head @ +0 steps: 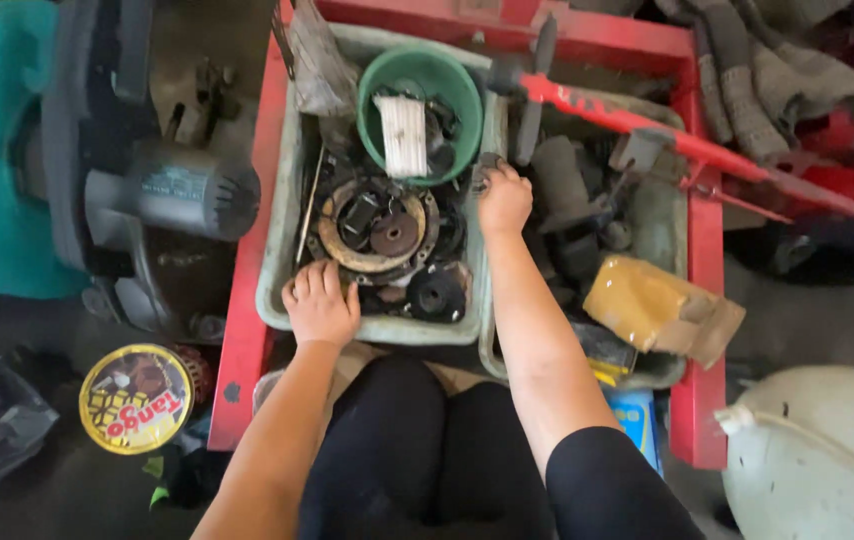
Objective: Cleaning a large air compressor with a rag and then sorting through various mechanical parts in bins.
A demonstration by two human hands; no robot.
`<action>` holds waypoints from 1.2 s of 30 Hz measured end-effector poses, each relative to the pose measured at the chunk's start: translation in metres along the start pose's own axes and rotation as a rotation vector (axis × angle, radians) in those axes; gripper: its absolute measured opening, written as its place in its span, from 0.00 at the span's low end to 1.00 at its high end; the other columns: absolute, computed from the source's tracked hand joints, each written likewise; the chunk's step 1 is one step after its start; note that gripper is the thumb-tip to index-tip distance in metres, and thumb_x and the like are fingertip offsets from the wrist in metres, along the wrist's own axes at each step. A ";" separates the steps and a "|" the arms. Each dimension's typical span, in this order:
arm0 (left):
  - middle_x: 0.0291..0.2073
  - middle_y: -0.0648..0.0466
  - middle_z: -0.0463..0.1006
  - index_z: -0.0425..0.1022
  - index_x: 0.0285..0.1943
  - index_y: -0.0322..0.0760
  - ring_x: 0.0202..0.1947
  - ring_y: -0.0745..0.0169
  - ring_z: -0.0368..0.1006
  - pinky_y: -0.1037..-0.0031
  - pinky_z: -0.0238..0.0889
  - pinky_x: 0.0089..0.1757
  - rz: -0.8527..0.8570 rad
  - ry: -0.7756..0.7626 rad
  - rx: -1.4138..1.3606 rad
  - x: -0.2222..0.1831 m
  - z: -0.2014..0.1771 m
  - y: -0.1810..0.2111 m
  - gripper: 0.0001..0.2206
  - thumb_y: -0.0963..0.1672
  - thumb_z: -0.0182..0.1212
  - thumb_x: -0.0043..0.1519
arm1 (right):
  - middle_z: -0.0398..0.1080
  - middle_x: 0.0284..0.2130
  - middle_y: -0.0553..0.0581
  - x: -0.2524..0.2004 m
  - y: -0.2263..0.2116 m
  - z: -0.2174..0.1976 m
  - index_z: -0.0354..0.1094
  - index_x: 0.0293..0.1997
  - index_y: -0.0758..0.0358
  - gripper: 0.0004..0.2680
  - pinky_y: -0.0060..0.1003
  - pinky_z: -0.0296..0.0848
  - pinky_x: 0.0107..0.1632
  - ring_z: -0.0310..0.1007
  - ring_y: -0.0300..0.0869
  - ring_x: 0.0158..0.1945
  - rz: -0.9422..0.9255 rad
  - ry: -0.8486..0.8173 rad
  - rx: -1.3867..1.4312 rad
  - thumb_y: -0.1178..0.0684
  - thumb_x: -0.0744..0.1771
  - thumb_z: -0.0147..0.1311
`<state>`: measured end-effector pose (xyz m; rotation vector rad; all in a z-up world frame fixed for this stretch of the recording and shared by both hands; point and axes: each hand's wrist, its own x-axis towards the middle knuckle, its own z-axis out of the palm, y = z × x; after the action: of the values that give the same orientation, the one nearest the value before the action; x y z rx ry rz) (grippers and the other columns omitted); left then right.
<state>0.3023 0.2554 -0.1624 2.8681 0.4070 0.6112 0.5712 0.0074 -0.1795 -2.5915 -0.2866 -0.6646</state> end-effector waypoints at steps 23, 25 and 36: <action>0.58 0.51 0.74 0.71 0.60 0.39 0.61 0.49 0.65 0.50 0.55 0.55 -0.041 -0.019 0.043 -0.006 0.012 -0.002 0.23 0.54 0.58 0.61 | 0.76 0.51 0.61 -0.141 -0.012 -0.077 0.78 0.42 0.56 0.06 0.49 0.73 0.53 0.75 0.57 0.49 0.031 -0.034 0.219 0.58 0.64 0.61; 0.58 0.51 0.74 0.71 0.61 0.39 0.61 0.49 0.65 0.50 0.55 0.55 -0.044 -0.030 0.043 -0.007 0.013 -0.002 0.23 0.53 0.58 0.62 | 0.76 0.51 0.61 -0.179 -0.017 -0.101 0.78 0.42 0.56 0.06 0.48 0.73 0.54 0.76 0.57 0.50 0.031 -0.047 0.222 0.58 0.64 0.61; 0.58 0.50 0.74 0.70 0.62 0.36 0.59 0.48 0.65 0.50 0.55 0.53 -0.044 0.031 0.060 -0.007 0.018 -0.004 0.26 0.55 0.59 0.62 | 0.76 0.52 0.60 -0.247 -0.037 -0.141 0.79 0.40 0.59 0.08 0.46 0.73 0.55 0.76 0.56 0.51 0.081 -0.145 0.233 0.63 0.61 0.60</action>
<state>0.3026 0.2546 -0.1820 2.9012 0.5003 0.6472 0.2899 -0.0484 -0.1782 -2.4159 -0.2851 -0.3904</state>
